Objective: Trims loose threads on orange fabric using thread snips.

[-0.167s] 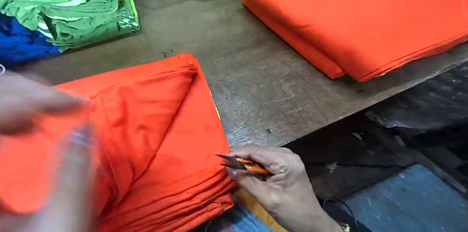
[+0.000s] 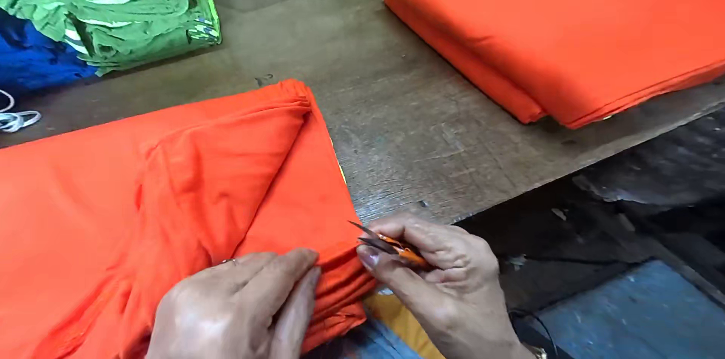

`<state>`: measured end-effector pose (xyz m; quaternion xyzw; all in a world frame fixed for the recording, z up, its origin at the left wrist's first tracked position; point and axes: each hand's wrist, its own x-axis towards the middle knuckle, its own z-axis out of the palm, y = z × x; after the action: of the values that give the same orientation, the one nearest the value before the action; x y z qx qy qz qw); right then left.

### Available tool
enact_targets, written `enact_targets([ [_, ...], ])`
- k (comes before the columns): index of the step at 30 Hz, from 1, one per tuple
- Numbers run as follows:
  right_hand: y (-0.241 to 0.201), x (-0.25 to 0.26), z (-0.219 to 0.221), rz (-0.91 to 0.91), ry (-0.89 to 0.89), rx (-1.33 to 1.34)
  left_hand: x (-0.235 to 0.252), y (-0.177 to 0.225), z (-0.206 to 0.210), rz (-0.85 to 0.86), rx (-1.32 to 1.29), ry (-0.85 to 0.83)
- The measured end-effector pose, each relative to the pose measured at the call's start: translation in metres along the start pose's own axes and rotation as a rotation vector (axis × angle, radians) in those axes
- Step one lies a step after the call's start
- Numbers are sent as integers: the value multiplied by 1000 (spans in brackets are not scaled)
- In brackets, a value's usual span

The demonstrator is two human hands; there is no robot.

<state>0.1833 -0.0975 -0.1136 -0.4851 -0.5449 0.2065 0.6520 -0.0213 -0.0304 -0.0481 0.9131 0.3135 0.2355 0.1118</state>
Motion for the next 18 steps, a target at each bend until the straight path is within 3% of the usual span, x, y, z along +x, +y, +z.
enact_targets([
  [5,-2,2,5,109,17,-188,-2,7,3,-101,-255,50],
  [9,10,-12,18,-143,-13,-299,-9,9,10,-162,-346,257],
  [12,-3,-18,11,-271,-271,-323,-7,4,21,-250,-585,471],
  [15,-11,-12,-8,-146,-341,-116,-7,0,23,-306,-704,535],
  [18,-5,-3,-19,-52,-165,-263,-9,3,22,-338,-758,496],
])
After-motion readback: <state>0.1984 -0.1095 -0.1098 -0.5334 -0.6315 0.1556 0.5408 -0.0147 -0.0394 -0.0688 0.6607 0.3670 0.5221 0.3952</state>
